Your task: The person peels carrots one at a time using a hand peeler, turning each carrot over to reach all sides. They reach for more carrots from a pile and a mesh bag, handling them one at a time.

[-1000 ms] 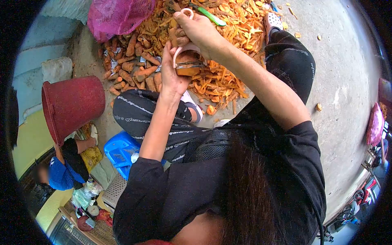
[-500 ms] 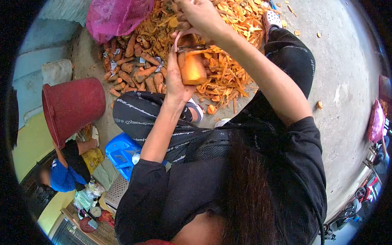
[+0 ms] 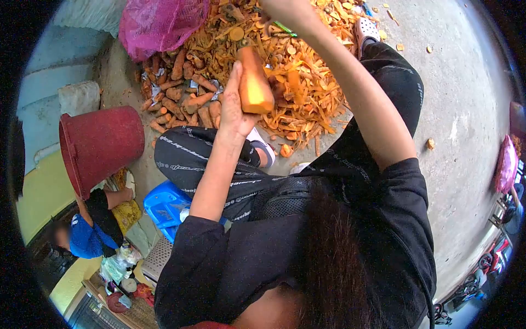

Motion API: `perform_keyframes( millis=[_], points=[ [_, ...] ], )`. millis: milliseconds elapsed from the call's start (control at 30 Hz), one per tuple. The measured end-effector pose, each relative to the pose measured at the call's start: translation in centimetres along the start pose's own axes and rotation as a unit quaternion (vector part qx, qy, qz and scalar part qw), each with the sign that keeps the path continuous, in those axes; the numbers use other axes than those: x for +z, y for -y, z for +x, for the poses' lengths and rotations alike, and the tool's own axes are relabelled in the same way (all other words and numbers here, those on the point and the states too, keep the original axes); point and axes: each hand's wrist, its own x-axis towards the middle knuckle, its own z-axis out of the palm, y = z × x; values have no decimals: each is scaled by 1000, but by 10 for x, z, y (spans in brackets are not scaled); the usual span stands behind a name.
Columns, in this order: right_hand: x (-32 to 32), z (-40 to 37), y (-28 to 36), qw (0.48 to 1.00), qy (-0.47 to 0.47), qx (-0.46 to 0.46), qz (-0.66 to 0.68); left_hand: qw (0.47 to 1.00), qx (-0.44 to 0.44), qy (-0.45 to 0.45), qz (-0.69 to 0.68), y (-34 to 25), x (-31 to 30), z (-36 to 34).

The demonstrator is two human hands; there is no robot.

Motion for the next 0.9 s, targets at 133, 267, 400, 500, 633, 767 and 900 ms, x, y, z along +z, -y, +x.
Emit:
perform_keyframes(
  millis=[133,267,400,500,633,767,900],
  points=[
    [16,-23,14,999,-8,10,43,998,-8,-31,-48,-6,-7,7],
    [20,-46,45,960,9,83,268,998,-7,9,-54,-15,-11,10],
    [28,-63,58,920,50,179,346,997,-4,25,-76,-13,-8,9],
    [41,-72,33,926,66,149,340,997,-21,24,-64,-15,-11,7],
    [43,-76,36,931,79,128,332,1000,-7,-10,-25,-14,-3,2],
    [43,-75,37,935,69,139,318,1000,-6,-13,-3,-14,-4,-1],
    [44,-75,34,934,58,160,315,1000,13,24,-15,-10,-8,0]
  ],
)
